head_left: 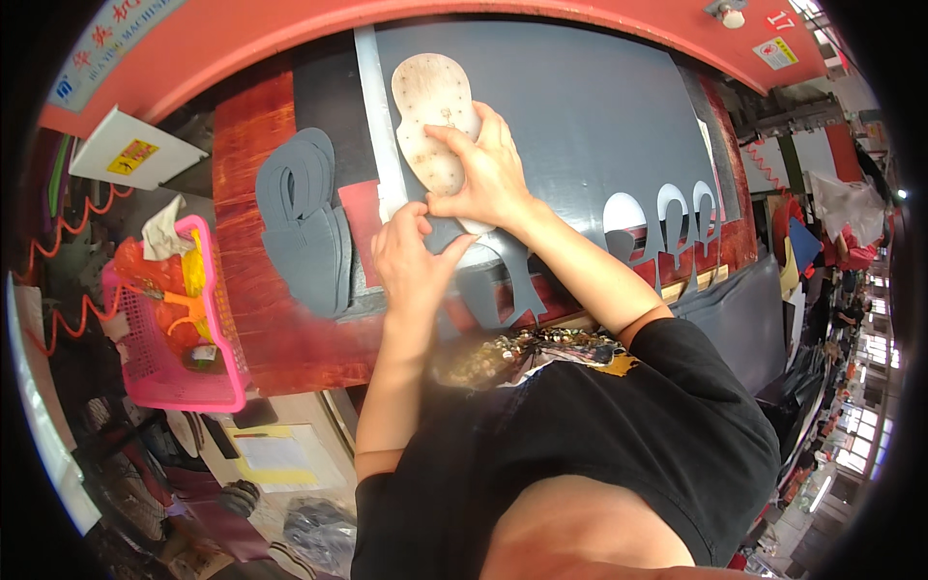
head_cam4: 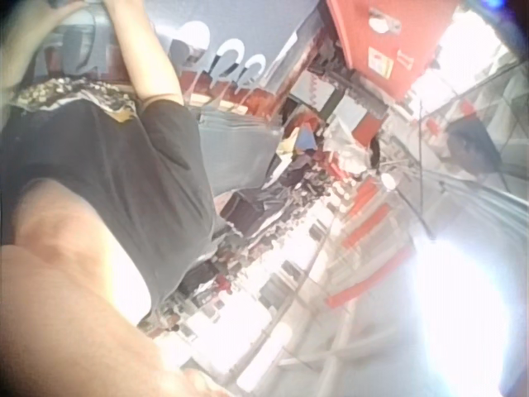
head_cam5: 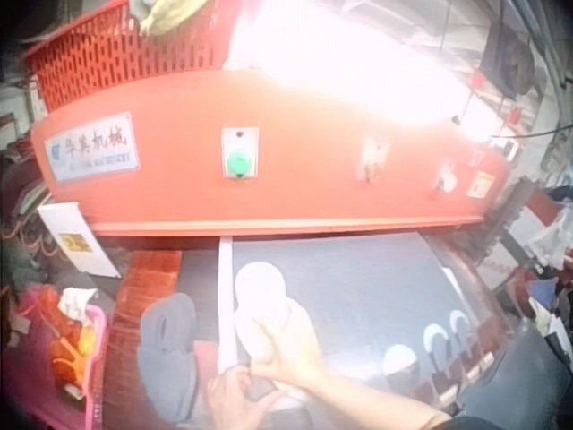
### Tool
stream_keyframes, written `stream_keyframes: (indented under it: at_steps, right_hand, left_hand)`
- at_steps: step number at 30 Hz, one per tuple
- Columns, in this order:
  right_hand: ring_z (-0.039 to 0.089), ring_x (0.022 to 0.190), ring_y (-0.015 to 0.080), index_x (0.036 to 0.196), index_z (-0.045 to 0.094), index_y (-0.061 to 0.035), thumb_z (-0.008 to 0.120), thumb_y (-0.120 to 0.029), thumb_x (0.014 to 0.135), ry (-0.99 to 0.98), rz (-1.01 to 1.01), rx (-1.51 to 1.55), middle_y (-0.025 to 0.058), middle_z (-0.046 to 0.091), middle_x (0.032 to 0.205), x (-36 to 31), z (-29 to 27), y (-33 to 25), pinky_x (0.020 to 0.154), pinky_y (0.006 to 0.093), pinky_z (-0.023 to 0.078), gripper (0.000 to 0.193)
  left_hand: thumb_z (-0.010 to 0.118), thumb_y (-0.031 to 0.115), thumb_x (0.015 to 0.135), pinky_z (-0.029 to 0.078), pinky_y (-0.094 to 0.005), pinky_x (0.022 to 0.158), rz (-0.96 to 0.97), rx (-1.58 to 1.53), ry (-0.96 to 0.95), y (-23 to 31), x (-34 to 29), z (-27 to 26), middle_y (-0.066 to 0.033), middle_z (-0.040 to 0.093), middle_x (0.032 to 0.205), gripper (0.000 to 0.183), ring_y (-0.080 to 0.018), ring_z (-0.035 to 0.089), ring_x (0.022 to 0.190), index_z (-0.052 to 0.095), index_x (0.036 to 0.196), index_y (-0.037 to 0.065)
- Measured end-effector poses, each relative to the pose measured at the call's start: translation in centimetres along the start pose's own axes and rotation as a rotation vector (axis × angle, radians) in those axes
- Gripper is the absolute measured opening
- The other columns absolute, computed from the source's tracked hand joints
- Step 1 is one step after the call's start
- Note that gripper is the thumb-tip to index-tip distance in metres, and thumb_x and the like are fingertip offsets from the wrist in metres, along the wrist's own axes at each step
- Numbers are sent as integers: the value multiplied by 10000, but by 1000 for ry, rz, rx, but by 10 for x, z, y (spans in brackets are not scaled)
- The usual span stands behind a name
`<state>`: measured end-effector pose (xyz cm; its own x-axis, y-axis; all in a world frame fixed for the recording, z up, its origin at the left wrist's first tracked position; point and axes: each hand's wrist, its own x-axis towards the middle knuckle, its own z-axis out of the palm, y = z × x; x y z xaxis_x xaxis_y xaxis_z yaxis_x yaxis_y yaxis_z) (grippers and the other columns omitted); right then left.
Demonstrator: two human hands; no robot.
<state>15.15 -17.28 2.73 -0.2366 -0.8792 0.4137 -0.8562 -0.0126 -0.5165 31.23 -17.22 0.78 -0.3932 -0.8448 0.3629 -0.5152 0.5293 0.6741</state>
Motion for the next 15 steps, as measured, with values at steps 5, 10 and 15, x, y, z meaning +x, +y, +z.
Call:
stream_keyframes:
  at_steps: [5, 10, 15]
  right_hand:
    - [336, 1281, 482, 1336, 517, -115, 827, -353, 608, 81, 14, 257, 297, 342, 1369, 35, -15, 40, 1051, 526, 340, 827]
    - [527, 1106, 333, 1170, 595, -18, 721, -139, 748, -32, -41, 103, 166, 546, 1130, -27, -88, 89, 936, 417, 440, 457]
    - [477, 1139, 376, 1320, 495, -44, 736, -209, 770, -113, 159, -236, 187, 478, 1226, -72, -94, 112, 963, 466, 397, 623]
  left_hand:
    - [903, 191, 592, 479, -338, 726, 39, -53, -118, -16, 65, 5, -41, 587, 813, 616, -187, 562, 763, 590, 1108, 62]
    - [685, 133, 872, 458, -356, 848, 36, -172, 370, -20, 153, -22, -115, 607, 1093, 393, -228, 577, 1000, 538, 1212, 3]
    - [647, 396, 878, 184, -554, 1129, 565, 120, 496, 21, 277, -10, -222, 225, 1506, 842, -461, 174, 1400, 222, 1464, -31]
